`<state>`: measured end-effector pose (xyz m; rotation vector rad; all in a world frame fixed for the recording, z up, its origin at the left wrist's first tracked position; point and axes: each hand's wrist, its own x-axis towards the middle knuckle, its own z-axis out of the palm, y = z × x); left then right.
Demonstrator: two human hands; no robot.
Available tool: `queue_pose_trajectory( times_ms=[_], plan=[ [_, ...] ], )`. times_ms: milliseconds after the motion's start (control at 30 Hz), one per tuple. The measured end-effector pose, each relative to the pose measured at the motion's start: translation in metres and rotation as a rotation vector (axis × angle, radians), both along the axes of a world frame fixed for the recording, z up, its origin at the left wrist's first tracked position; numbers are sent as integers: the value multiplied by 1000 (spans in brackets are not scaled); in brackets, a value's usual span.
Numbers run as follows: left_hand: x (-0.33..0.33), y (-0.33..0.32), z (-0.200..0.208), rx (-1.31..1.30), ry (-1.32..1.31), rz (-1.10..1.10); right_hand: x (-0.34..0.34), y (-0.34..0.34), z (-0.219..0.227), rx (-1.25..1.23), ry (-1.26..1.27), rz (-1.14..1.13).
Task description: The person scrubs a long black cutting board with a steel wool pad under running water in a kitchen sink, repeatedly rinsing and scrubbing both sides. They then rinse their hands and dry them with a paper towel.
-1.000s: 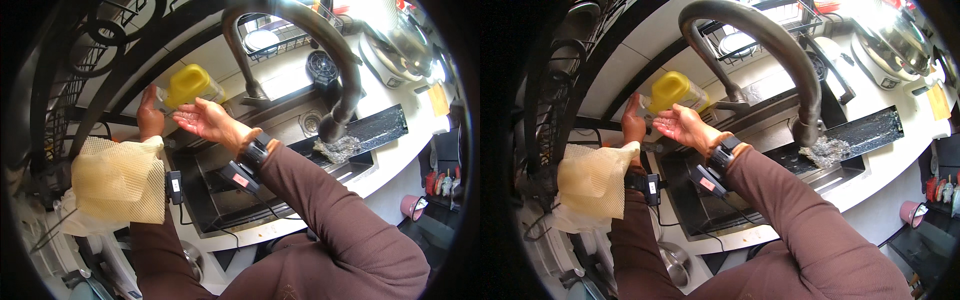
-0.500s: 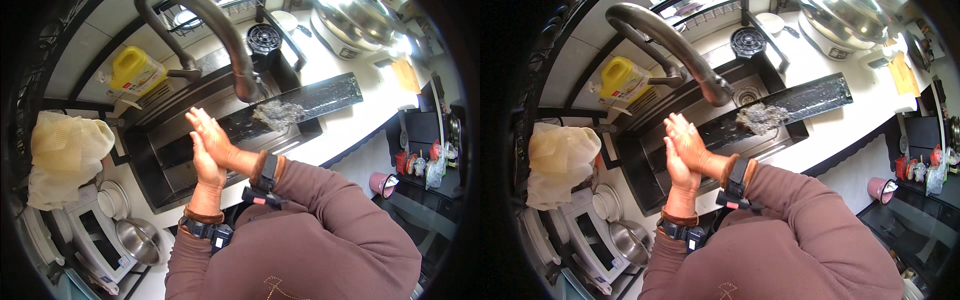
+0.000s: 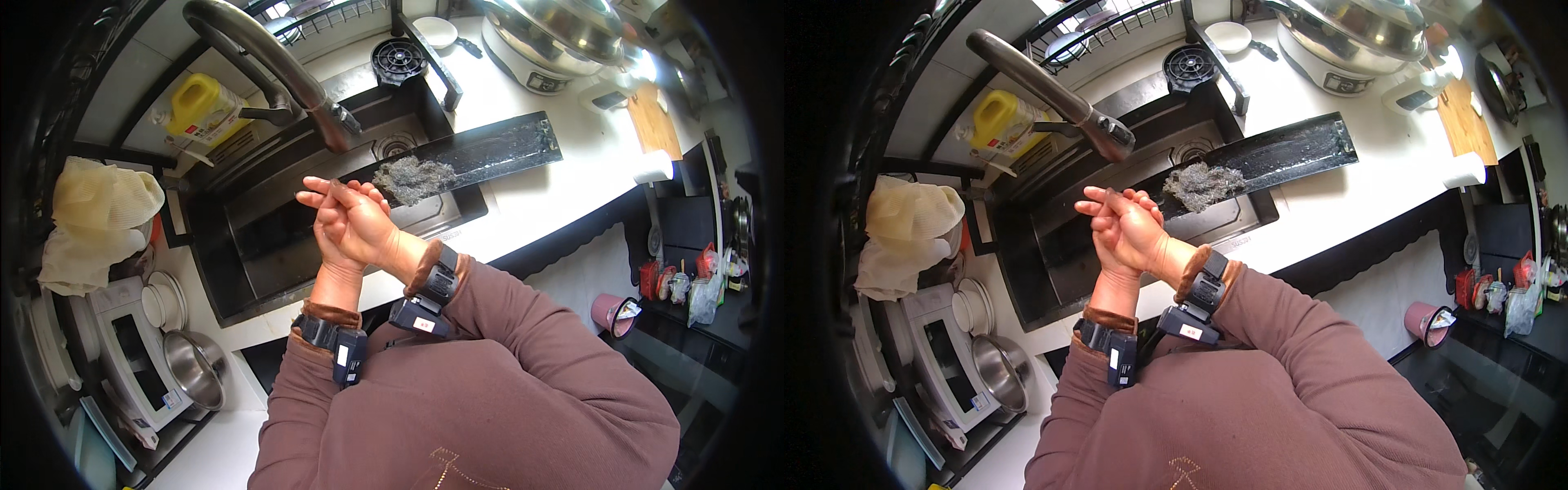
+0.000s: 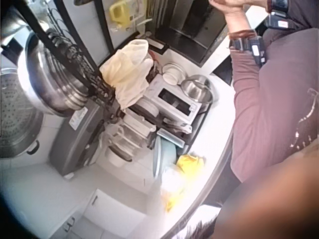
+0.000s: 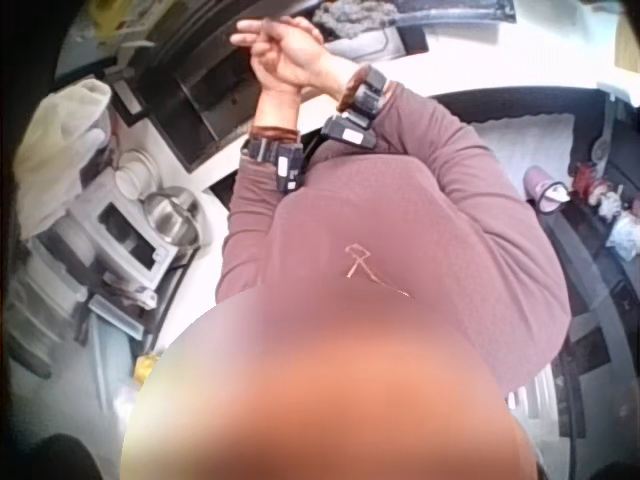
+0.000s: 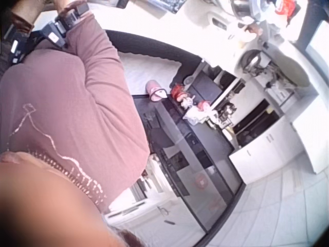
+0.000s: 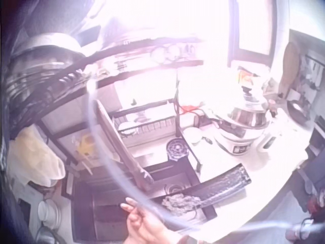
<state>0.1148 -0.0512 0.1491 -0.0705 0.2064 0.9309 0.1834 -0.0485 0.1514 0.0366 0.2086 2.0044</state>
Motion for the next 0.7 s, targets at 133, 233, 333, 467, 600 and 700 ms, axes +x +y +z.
queue_pose_trajectory(
  times_ms=[133, 233, 333, 467, 600, 700],
  plan=[
    [10, 4, -21, -119, 106, -7, 16, -5, -9, 468, -2111, -797],
    [22, -2, -24, 156, 340, 32, 29, -3, -19, 461, -2046, -861],
    [32, -8, -13, 252, 332, 37, 39, -2, -22, 229, -1569, -482],
    [42, -14, -2, 98, 210, 26, 46, -3, -16, -6, -214, 42],
    [46, -19, -11, -35, 78, -118, 48, -3, -12, 272, -938, -168],
    [45, -21, -16, -15, 64, -130, 48, -4, -18, 573, -1572, -380]
  ],
)
